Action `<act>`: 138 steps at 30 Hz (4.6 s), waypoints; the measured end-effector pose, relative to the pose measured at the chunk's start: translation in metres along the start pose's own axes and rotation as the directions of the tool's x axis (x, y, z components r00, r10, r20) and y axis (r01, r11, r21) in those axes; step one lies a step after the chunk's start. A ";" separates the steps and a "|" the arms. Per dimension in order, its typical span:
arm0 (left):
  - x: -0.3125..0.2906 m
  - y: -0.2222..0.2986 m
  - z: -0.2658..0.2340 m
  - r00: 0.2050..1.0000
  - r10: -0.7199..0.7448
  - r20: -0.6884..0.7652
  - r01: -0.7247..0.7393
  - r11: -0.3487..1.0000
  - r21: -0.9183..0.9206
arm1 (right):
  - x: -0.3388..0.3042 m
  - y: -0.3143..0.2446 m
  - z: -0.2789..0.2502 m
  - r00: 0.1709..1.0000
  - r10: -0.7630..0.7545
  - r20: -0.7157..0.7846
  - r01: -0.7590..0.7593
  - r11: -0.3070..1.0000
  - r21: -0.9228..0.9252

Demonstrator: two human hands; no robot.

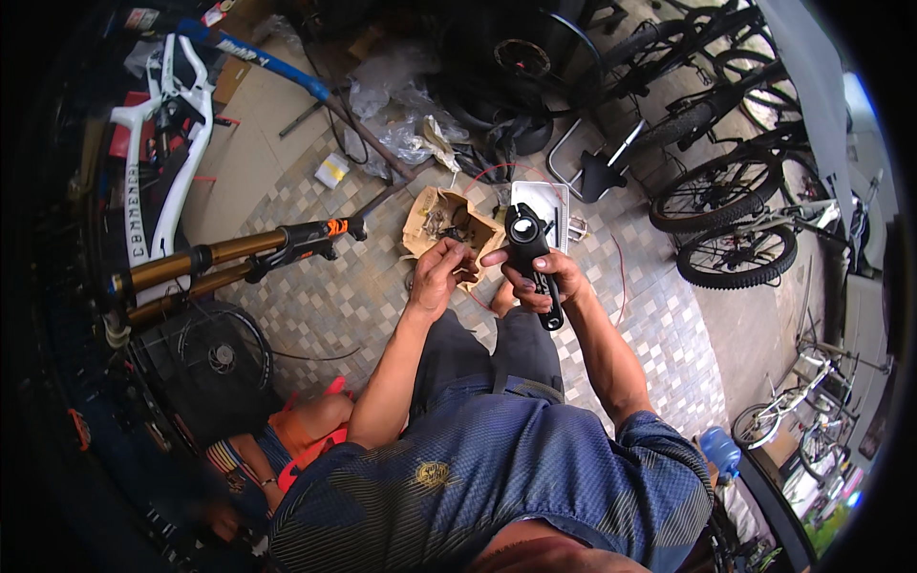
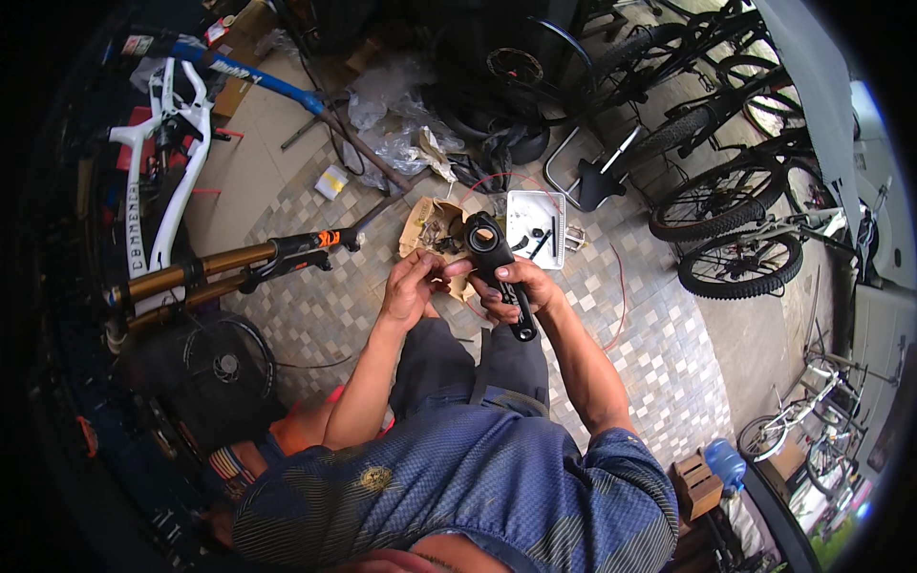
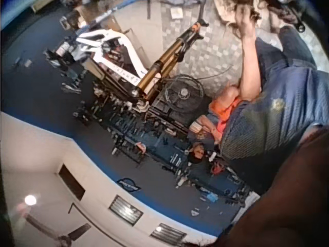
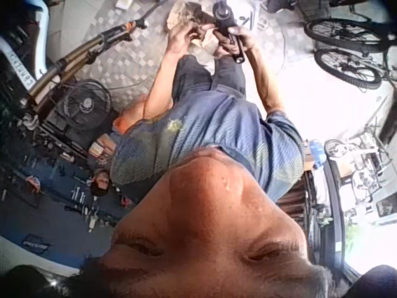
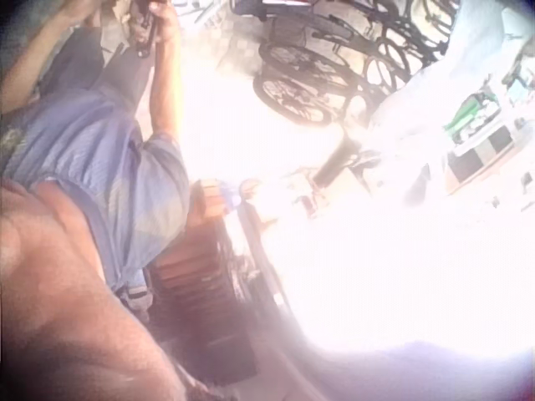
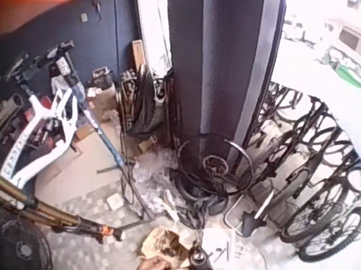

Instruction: The person installs a bottom bracket into a white bicycle frame, applies grease to the crankset spindle, and fits the crankset onto the bottom bracket. They use a blue-handled tool to tighten the crankset bolts and handle grease and crankset components.

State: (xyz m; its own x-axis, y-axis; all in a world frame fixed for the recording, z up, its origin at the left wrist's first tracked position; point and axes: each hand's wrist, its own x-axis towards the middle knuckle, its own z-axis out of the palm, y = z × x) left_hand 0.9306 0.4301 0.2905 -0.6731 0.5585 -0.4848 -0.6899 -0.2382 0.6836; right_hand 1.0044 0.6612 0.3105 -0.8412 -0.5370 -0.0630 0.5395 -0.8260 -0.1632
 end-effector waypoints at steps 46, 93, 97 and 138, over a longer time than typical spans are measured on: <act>-0.474 0.210 -0.454 0.356 0.794 -0.493 -0.930 0.250 -0.269 | 0.449 0.516 0.280 0.839 0.542 -0.051 -0.167 0.167 -0.972; -0.381 0.691 -0.947 0.855 0.489 0.175 -0.350 0.791 -0.502 | 1.061 0.649 0.363 0.860 -0.330 0.390 0.056 -0.699 -0.713; -0.347 0.722 -0.967 0.874 0.448 0.190 -0.317 0.821 -0.474 | 1.109 0.626 0.339 0.869 -0.360 0.340 0.049 -0.621 -0.782; 0.130 0.937 -0.775 0.359 -0.501 0.787 -0.060 0.829 0.555 | 1.242 0.337 0.247 -0.342 -0.932 -0.123 -0.007 0.133 -0.991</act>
State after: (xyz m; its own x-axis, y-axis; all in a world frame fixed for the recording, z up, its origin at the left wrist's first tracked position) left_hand -0.0101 -0.3361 0.4455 0.3133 0.9457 -0.0871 -0.3837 0.2099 0.8993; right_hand 0.1504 -0.3269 0.4204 -0.2196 0.9742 0.0527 0.0428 0.0636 -0.9971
